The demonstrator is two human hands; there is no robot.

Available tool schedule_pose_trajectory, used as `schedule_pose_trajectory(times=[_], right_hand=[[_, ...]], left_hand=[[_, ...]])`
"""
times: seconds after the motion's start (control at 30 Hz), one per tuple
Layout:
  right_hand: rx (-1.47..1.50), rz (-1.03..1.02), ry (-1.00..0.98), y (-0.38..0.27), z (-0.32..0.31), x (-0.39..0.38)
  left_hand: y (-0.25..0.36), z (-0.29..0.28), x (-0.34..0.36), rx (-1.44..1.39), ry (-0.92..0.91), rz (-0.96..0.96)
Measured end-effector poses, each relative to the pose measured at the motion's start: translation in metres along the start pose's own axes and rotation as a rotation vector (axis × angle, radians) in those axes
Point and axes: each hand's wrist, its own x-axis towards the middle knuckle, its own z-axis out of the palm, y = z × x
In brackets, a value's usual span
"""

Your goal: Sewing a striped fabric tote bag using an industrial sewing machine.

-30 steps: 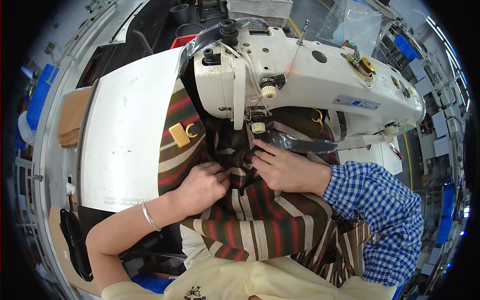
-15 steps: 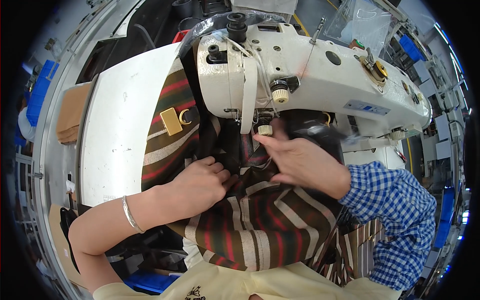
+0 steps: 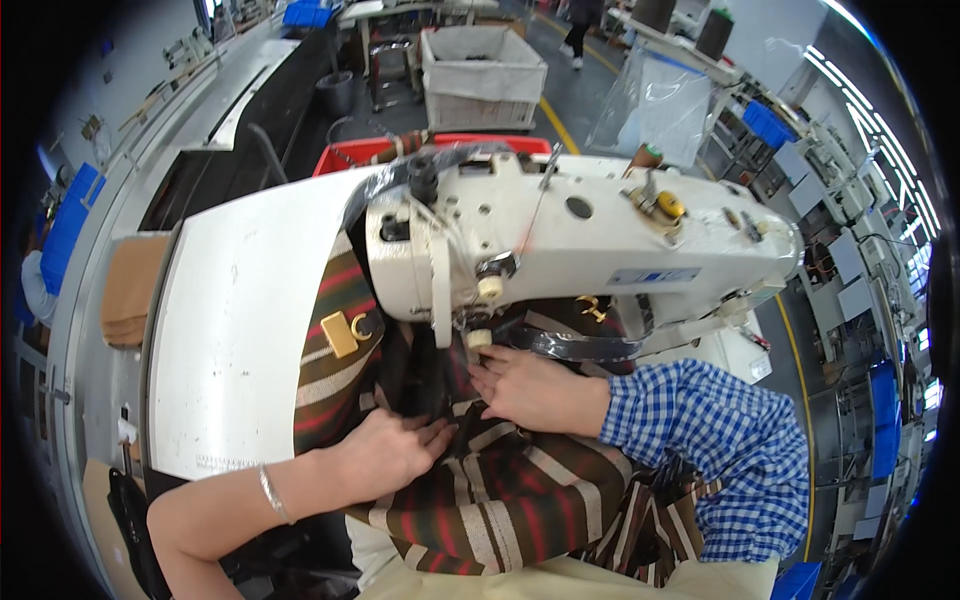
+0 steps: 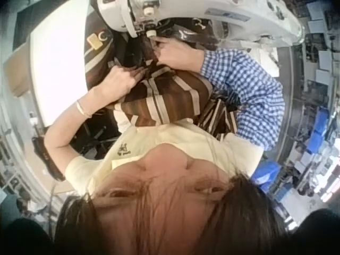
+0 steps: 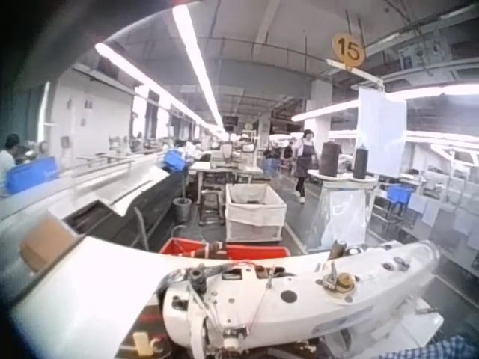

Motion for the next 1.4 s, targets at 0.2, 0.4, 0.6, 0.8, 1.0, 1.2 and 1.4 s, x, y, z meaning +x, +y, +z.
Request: schedule_pose_trajectory(times=[0.2, 0.4, 0.6, 0.8, 1.0, 1.2, 1.4], right_hand=[[-0.023, 0.026, 0.12, -0.005, 0.01, -0.021], [0.212, 0.01, 0.301, -0.023, 0.016, -0.011], [0.152, -0.021, 0.455, -0.021, 0.018, -0.006], [-0.023, -0.216, 0.176, -0.022, -0.009, -0.003], [0.287, -0.039, 0.421, -0.02, 0.011, 0.003], [0.084, -0.202, 0.436, -0.005, 0.003, 0.033], [-0.383, -0.447, 0.449, -0.002, 0.007, 0.042]], left_hand=[[0.006, 0.007, -0.01, -0.078, -0.008, -0.016], [0.005, 0.002, -0.004, -0.012, -0.028, 0.006], [-0.012, -0.008, 0.002, -0.244, -0.097, 0.019], [-0.064, -0.009, 0.05, -0.265, 0.007, -0.063], [-0.087, 0.015, 0.049, -0.609, -0.145, -0.155], [-0.091, 0.015, 0.056, -0.583, 0.005, -0.057], [-0.095, 0.016, 0.061, -0.483, -0.063, -0.025]])
